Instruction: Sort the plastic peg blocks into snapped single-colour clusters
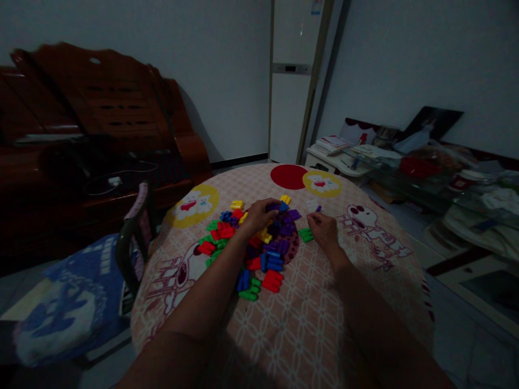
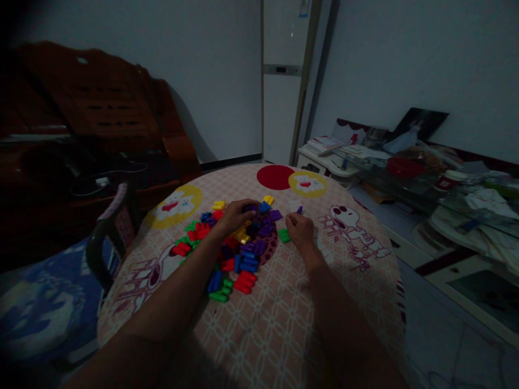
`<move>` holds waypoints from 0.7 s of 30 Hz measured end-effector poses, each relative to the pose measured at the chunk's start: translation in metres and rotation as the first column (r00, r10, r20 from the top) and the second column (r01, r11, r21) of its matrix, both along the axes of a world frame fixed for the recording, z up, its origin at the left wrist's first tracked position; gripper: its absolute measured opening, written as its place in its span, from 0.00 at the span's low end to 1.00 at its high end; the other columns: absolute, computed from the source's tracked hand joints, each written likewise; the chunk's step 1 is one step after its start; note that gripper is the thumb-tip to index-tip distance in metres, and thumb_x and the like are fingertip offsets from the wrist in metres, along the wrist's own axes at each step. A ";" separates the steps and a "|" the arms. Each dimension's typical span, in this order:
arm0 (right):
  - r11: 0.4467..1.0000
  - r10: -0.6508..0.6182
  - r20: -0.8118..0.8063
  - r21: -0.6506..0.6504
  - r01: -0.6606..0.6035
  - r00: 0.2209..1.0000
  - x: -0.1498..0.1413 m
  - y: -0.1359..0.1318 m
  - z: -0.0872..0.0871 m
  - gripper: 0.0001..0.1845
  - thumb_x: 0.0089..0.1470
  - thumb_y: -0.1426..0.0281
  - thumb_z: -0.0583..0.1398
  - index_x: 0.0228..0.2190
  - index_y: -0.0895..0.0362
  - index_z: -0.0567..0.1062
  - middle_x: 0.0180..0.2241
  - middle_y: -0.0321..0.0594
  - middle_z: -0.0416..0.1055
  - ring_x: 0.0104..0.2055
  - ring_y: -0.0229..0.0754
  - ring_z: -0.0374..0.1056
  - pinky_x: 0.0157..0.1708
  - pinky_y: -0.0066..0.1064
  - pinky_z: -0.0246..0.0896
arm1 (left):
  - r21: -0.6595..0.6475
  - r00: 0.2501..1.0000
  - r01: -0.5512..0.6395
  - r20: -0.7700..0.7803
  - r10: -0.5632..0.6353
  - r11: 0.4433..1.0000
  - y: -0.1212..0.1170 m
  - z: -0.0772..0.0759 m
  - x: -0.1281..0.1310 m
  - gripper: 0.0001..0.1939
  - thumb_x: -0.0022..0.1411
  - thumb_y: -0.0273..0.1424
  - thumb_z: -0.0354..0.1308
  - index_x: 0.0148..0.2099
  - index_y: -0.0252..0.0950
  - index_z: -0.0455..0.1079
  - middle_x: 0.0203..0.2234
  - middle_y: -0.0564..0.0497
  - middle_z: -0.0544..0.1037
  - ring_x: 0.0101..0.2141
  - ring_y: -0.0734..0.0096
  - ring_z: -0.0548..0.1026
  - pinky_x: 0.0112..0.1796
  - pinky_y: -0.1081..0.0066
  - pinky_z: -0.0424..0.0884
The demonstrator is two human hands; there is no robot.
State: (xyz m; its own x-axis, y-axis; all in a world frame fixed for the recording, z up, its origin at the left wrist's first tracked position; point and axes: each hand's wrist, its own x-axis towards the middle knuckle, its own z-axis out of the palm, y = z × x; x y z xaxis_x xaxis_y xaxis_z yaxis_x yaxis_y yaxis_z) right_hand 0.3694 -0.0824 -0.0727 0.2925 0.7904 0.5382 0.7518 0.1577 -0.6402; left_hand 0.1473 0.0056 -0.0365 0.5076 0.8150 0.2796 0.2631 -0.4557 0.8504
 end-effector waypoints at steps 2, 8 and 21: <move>0.997 0.058 -0.060 0.049 -0.055 0.997 -0.005 0.000 0.003 0.14 0.54 0.62 0.58 0.27 0.55 0.80 0.23 0.39 0.76 0.26 0.41 0.71 0.30 0.30 0.64 | -0.159 0.977 0.116 0.199 -0.083 0.981 -0.003 0.000 0.002 0.17 0.59 0.31 0.59 0.50 0.34 0.76 0.40 0.46 0.82 0.40 0.63 0.79 0.45 0.62 0.75; 0.969 0.237 -0.172 0.114 -0.220 0.956 -0.031 -0.005 0.007 0.19 0.53 0.55 0.64 0.40 0.57 0.79 0.25 0.37 0.76 0.25 0.40 0.71 0.27 0.30 0.67 | -0.427 0.898 0.310 0.424 -0.115 0.850 -0.020 0.003 0.012 0.13 0.57 0.35 0.61 0.43 0.33 0.74 0.35 0.47 0.80 0.38 0.66 0.78 0.44 0.65 0.74; 0.948 0.180 0.185 0.228 -0.221 0.966 -0.059 -0.014 0.008 0.18 0.58 0.63 0.61 0.48 0.56 0.75 0.43 0.49 0.79 0.45 0.49 0.76 0.46 0.39 0.72 | -0.114 0.990 0.132 0.068 -0.125 0.985 -0.027 0.002 0.017 0.10 0.63 0.33 0.53 0.38 0.34 0.73 0.32 0.51 0.78 0.36 0.67 0.75 0.39 0.70 0.73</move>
State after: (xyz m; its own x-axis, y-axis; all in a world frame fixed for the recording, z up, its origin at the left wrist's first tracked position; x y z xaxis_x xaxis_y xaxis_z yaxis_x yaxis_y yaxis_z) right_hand 0.3103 -0.0965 -0.0647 0.0356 0.6617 0.7489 0.7776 0.4524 -0.4367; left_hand 0.1643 -0.0215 -0.0342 0.5957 0.7729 0.2184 0.1556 -0.3778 0.9127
